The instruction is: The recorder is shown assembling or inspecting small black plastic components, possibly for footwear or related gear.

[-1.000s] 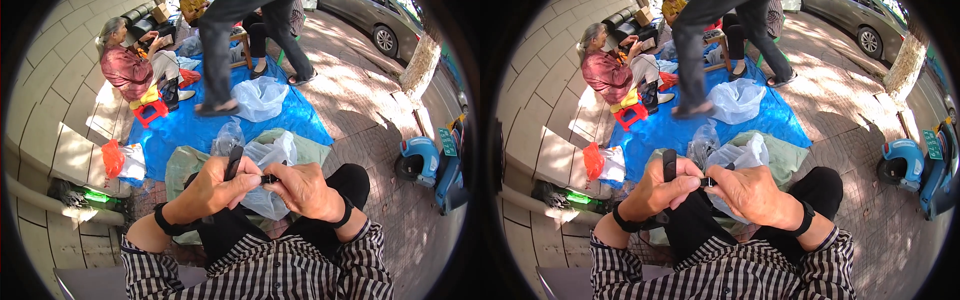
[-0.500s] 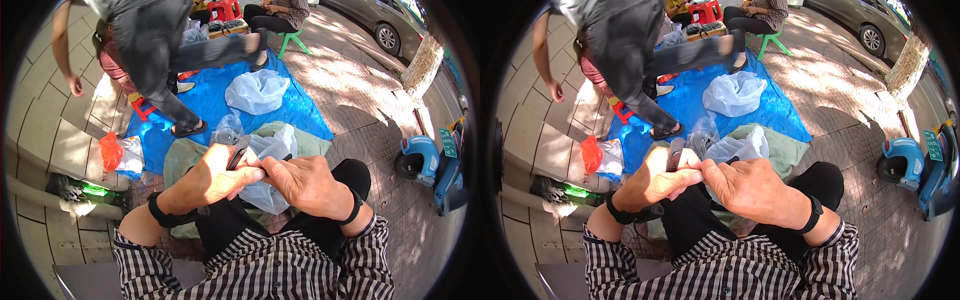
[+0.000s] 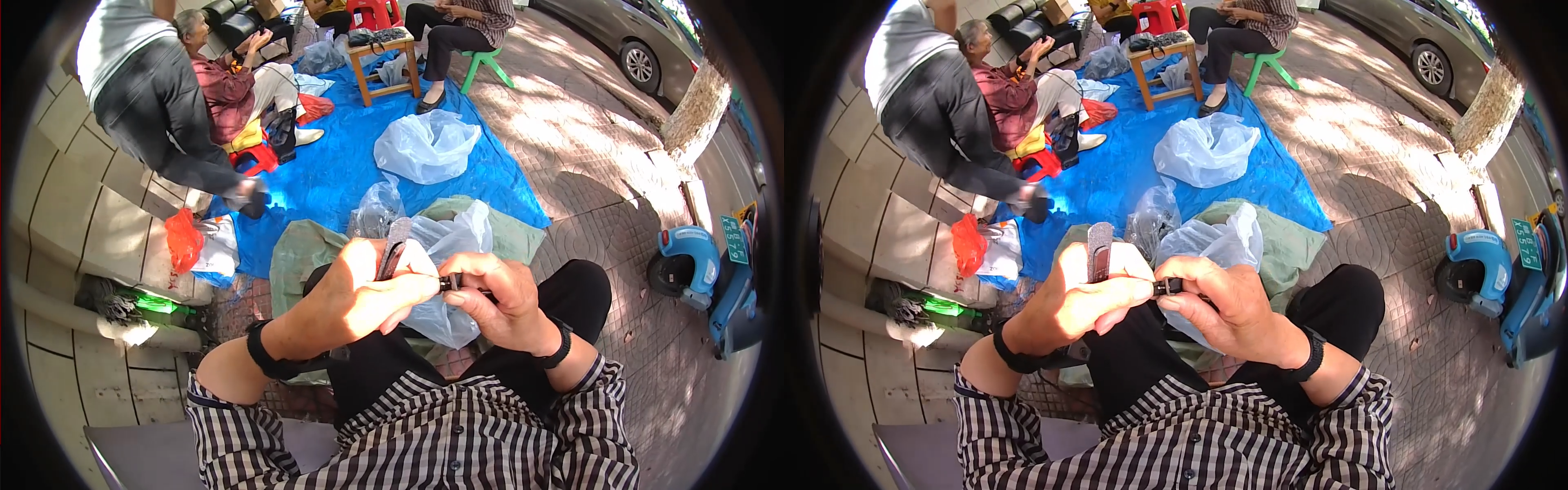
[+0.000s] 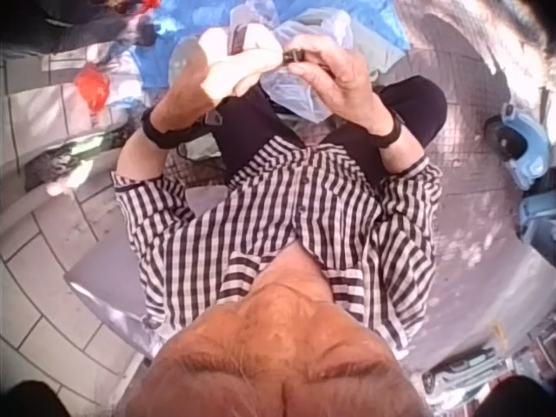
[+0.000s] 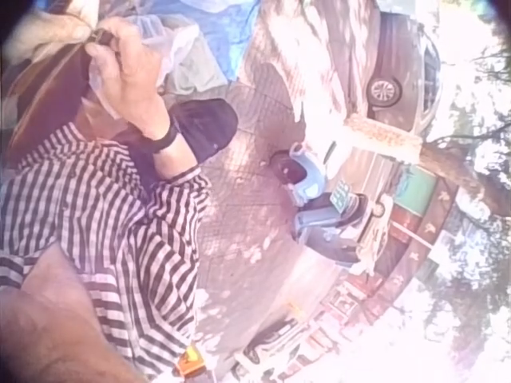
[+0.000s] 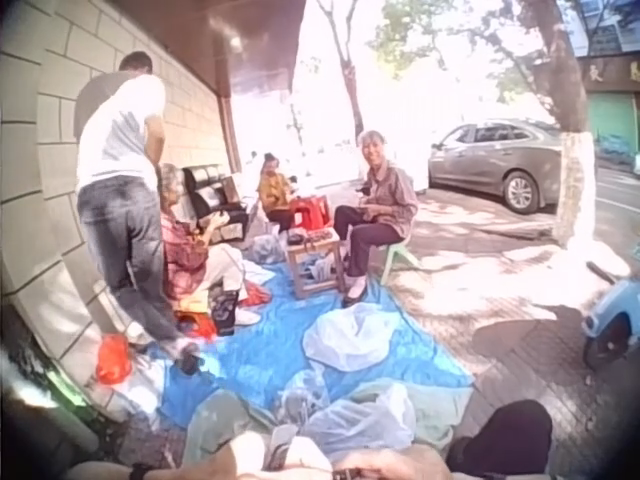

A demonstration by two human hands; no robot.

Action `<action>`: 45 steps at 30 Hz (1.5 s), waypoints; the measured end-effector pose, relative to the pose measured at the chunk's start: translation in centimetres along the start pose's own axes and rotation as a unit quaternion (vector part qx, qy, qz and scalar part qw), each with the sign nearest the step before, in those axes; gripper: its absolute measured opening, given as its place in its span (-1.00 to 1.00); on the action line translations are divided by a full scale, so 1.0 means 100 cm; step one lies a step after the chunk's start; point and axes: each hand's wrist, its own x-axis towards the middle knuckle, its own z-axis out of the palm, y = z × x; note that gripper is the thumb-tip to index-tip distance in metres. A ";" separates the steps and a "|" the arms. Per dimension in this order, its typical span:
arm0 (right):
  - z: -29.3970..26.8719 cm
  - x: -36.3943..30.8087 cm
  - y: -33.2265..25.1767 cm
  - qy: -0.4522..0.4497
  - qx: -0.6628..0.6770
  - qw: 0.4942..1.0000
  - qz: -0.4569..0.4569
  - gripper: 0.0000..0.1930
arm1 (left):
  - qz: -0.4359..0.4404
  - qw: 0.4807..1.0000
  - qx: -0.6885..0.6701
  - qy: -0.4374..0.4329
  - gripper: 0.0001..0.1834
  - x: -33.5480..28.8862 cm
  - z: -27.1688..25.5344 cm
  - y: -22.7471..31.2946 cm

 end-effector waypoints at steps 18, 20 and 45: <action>-0.008 0.008 0.003 0.026 -0.046 0.994 -0.097 -0.79 | 0.010 1.000 0.005 -0.005 -0.77 0.007 0.001 0.003; -0.009 0.009 0.004 0.036 -0.056 0.992 -0.108 -0.79 | 0.020 1.000 0.004 -0.007 -0.78 0.008 0.000 0.003; -0.029 0.008 -0.001 -0.024 -0.209 0.971 -0.116 -0.68 | 0.042 0.998 0.050 -0.017 -0.81 0.027 0.002 -0.006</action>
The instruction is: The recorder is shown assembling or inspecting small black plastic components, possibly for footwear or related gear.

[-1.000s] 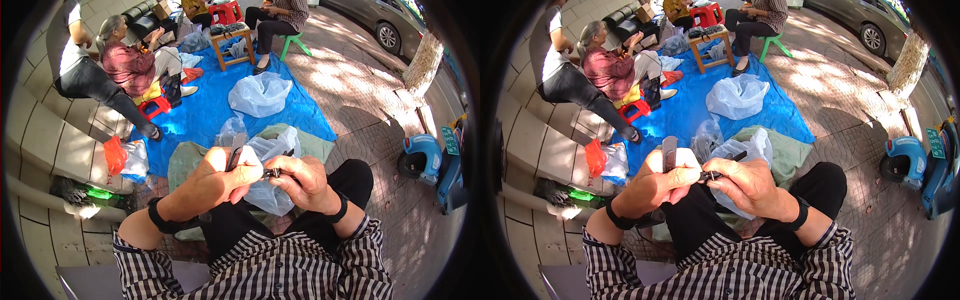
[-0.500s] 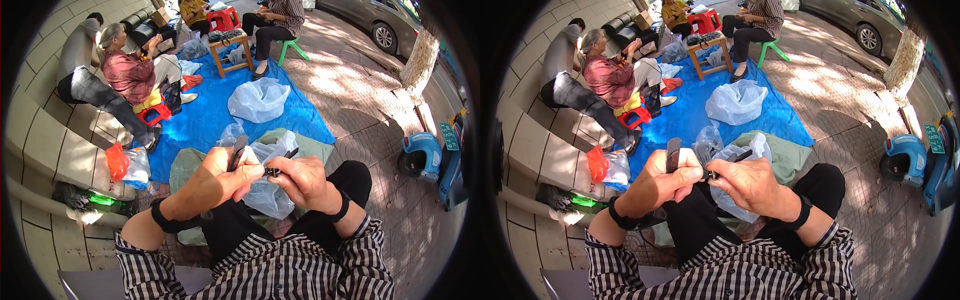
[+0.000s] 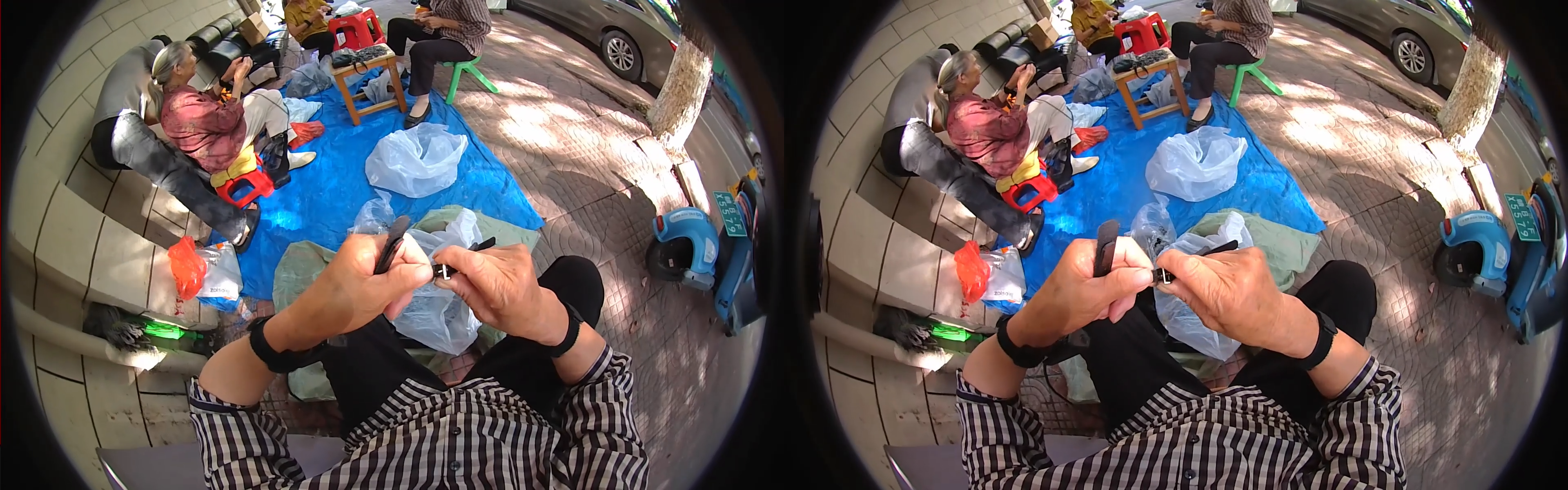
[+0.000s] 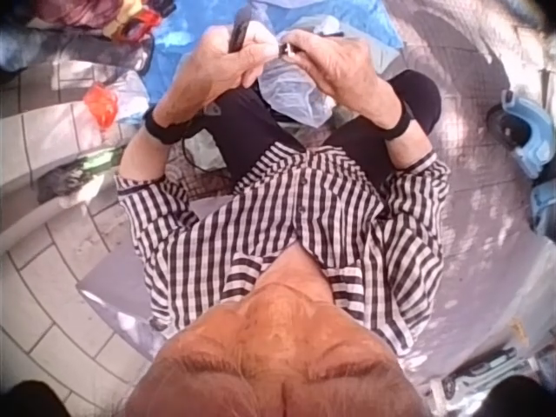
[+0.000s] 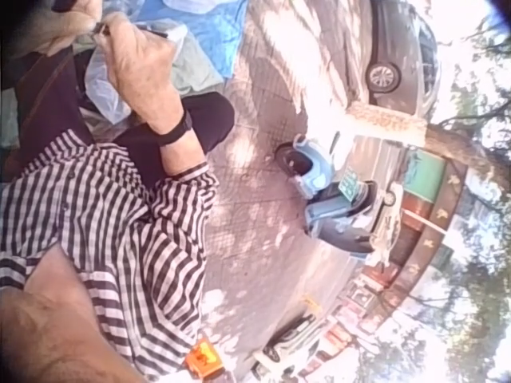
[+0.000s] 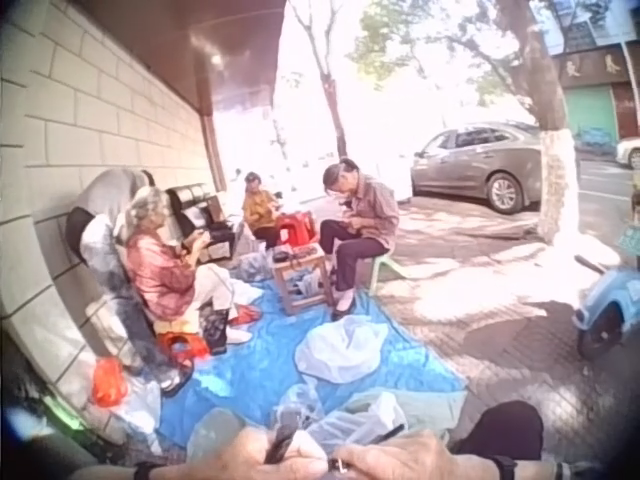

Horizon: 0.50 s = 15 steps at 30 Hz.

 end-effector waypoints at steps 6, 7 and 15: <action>0.002 -0.002 -0.003 0.003 0.023 1.000 0.013 -0.71 | -0.009 1.000 0.008 -0.004 -0.86 -0.005 0.002 0.001; 0.002 -0.002 -0.003 0.003 0.021 1.000 0.013 -0.71 | -0.009 1.000 0.009 -0.004 -0.86 -0.005 0.003 0.001; 0.007 -0.004 -0.005 -0.009 -0.001 1.000 0.018 -0.73 | 0.001 0.997 0.056 0.049 -0.89 -0.007 0.009 -0.005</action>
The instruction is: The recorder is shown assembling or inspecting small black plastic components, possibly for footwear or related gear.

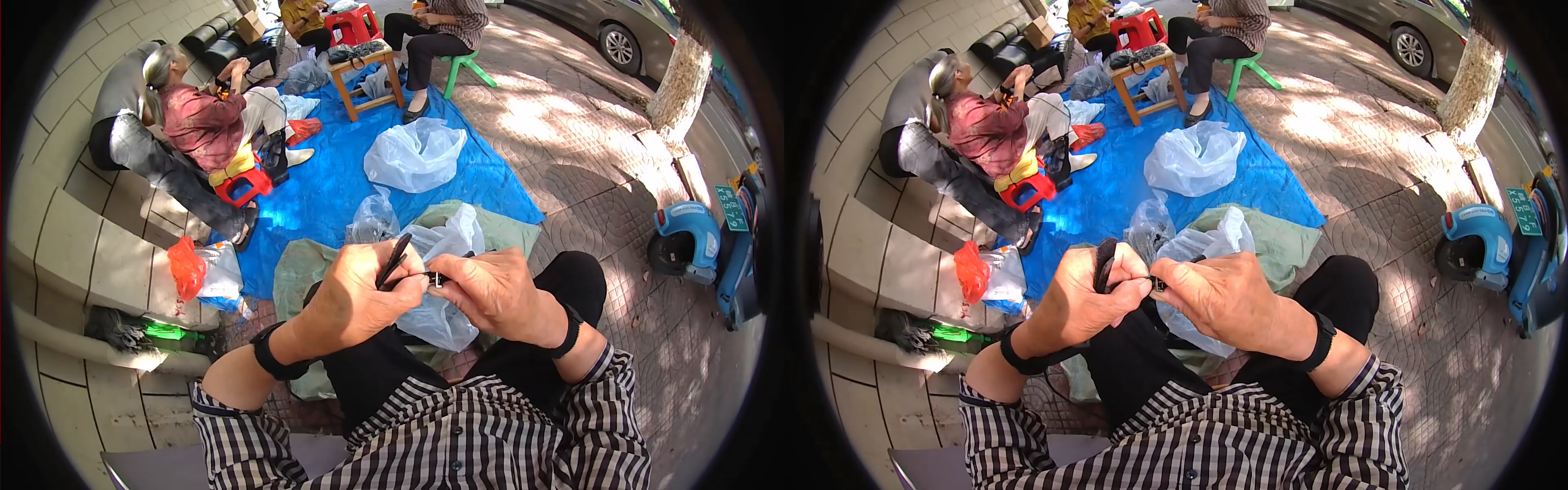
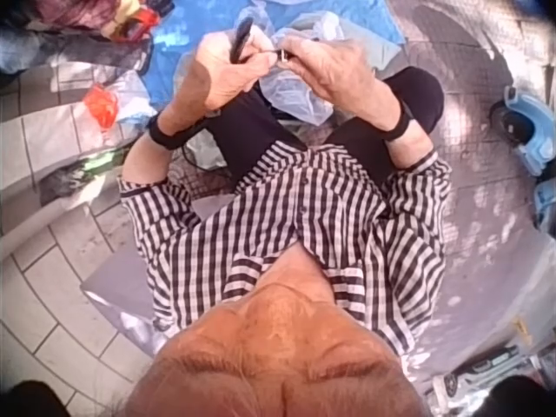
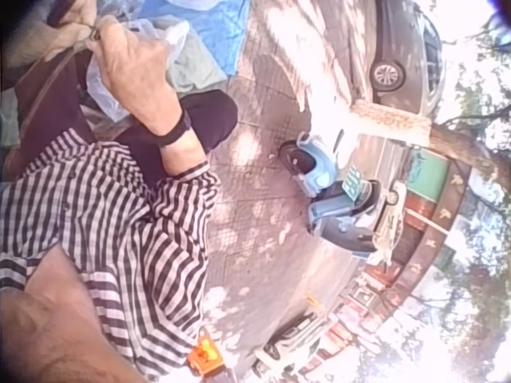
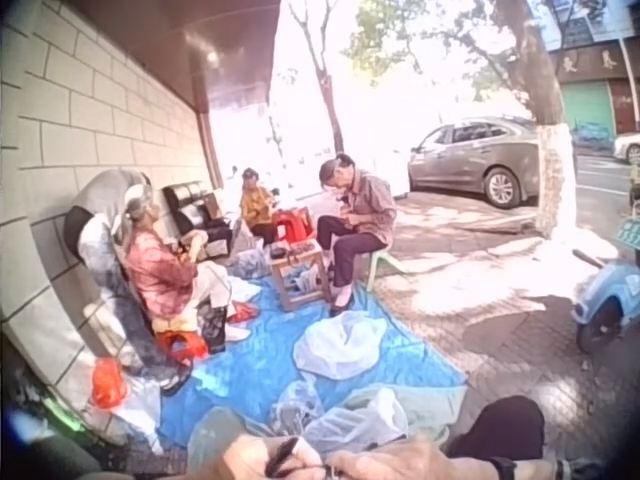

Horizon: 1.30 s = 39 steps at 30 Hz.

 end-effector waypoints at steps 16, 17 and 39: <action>-0.024 0.014 0.007 -0.150 0.265 0.939 0.159 -0.82 | -0.021 0.998 -0.059 0.008 -0.92 -0.011 0.004 -0.006; -0.023 0.015 0.007 -0.151 0.273 0.936 0.162 -0.83 | -0.037 0.996 -0.084 0.011 -0.91 -0.010 0.005 -0.006; -0.022 0.017 0.005 -0.196 0.216 0.936 0.196 -0.86 | -0.022 0.998 -0.046 -0.020 -0.88 -0.011 0.006 -0.013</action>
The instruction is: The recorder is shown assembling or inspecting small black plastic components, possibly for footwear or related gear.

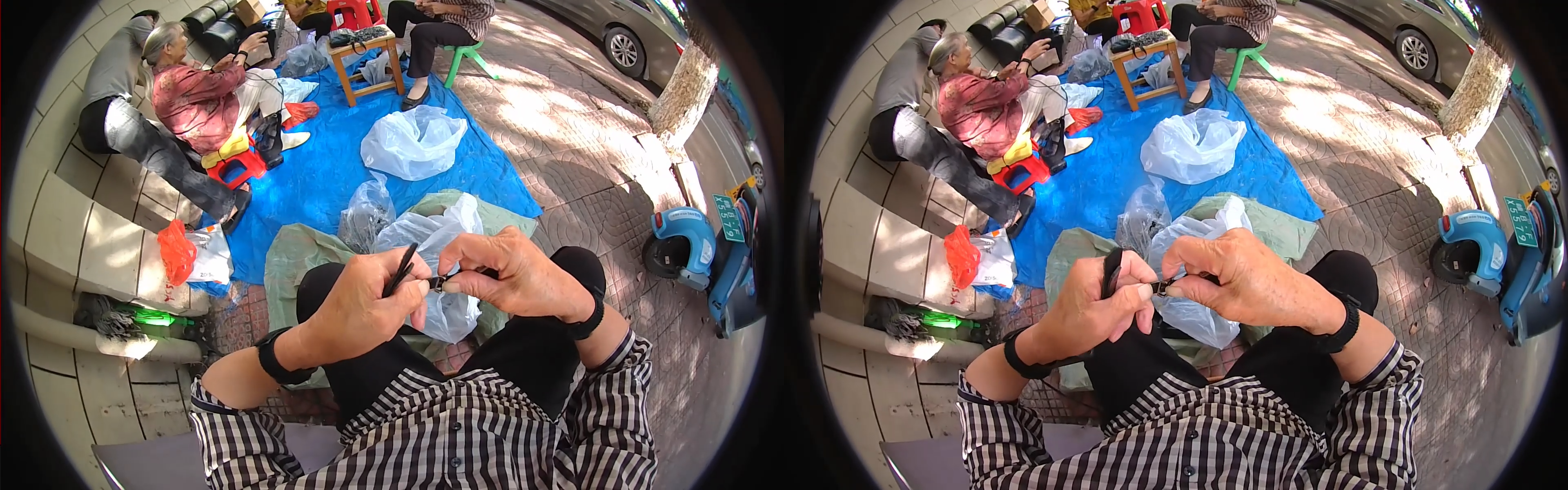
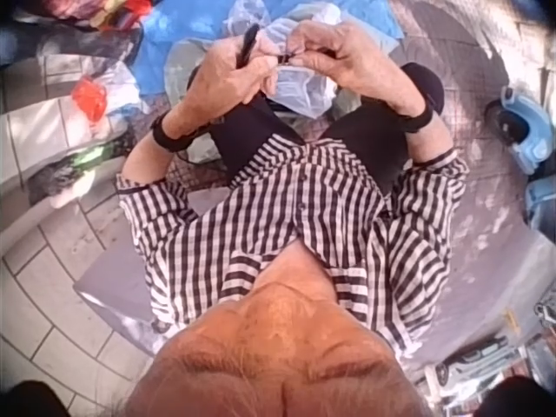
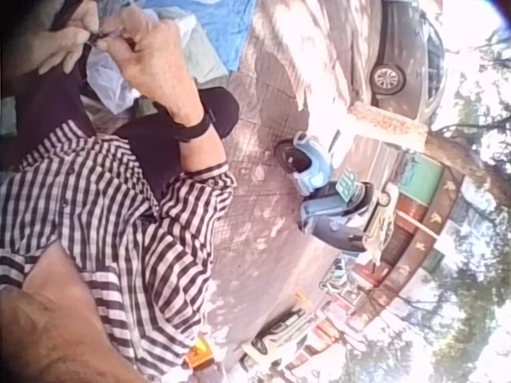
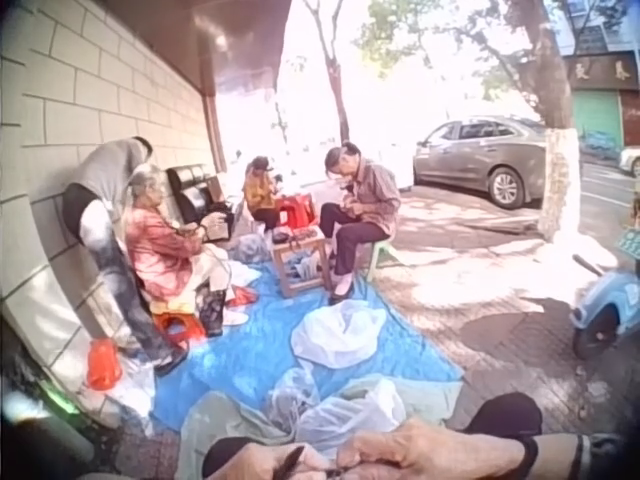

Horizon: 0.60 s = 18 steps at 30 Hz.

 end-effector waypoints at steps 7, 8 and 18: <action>0.009 0.000 0.002 0.009 -0.009 1.000 -0.029 -0.84 | 0.096 0.989 0.113 -0.002 -0.90 -0.004 -0.001 -0.006; 0.010 0.000 0.002 0.004 -0.001 1.000 -0.021 -0.83 | 0.097 0.988 0.117 -0.007 -0.88 -0.004 -0.002 -0.005; 0.005 0.000 0.004 -0.021 -0.012 0.999 -0.037 -0.84 | 0.072 0.993 0.085 0.023 -0.86 -0.006 0.011 -0.004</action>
